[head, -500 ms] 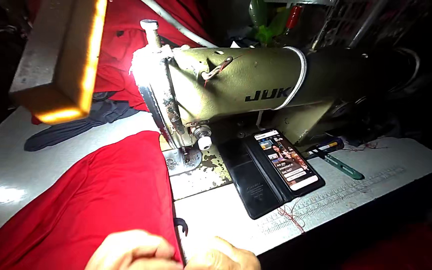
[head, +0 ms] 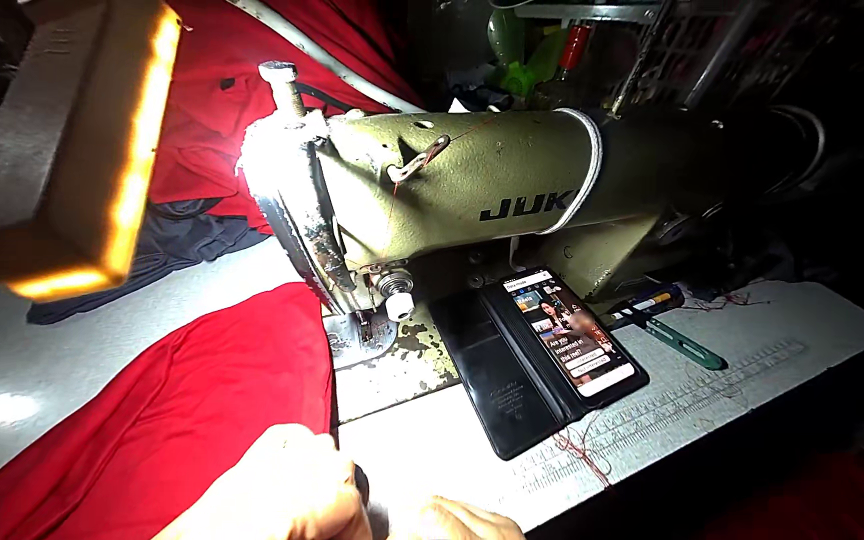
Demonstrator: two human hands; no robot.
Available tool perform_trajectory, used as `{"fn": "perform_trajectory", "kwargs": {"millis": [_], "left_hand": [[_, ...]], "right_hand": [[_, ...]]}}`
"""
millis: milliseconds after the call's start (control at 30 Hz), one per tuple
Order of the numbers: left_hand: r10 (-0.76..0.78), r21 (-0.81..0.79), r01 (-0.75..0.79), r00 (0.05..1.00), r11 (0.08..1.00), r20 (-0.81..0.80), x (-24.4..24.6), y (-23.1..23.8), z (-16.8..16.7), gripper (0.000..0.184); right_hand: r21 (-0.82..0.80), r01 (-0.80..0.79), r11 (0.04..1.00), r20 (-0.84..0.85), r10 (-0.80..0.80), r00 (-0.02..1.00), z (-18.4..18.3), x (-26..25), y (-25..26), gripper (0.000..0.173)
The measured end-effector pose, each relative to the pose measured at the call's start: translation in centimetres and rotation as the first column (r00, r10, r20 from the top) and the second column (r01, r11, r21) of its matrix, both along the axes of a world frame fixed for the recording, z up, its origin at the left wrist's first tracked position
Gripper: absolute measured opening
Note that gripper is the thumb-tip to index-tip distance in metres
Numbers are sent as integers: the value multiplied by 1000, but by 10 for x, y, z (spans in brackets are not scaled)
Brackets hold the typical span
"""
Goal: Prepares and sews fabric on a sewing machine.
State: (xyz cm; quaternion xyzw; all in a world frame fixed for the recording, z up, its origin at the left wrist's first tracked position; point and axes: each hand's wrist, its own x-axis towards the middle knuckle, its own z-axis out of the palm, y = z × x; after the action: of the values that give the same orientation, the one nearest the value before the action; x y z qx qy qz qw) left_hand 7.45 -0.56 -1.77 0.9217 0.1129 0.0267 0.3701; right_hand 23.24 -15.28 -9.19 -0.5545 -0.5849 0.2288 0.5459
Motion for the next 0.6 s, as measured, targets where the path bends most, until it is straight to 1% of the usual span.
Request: {"fn": "perform_trajectory", "kwargs": {"millis": [133, 200, 267, 333, 500, 600], "left_hand": [[14, 27, -14, 1000, 1000, 1, 5, -5, -13, 21], [76, 17, -75, 996, 997, -48, 7, -11, -20, 17], [134, 33, -131, 988, 991, -73, 11, -14, -27, 15], [150, 40, -147, 985, 988, -84, 13, -12, -35, 15], [152, -58, -154, 987, 986, -43, 11, -7, -41, 11], [145, -106, -145, 989, 984, -1, 9, -5, -42, 18]], "right_hand": [[-42, 68, 997, 131, -62, 989, -5, 8, -1, 13], [-48, 110, 993, 244, -95, 965, -10, 14, -1, 16], [-47, 143, 989, 322, -121, 939, -13, 17, -1, 18], [-54, 144, 988, 349, -116, 930, -15, 18, -1, 17], [-58, 152, 987, 362, -121, 924, -16, 18, 0, 17], [-49, 151, 987, 367, -123, 922, -19, 18, 0, 18]]}}
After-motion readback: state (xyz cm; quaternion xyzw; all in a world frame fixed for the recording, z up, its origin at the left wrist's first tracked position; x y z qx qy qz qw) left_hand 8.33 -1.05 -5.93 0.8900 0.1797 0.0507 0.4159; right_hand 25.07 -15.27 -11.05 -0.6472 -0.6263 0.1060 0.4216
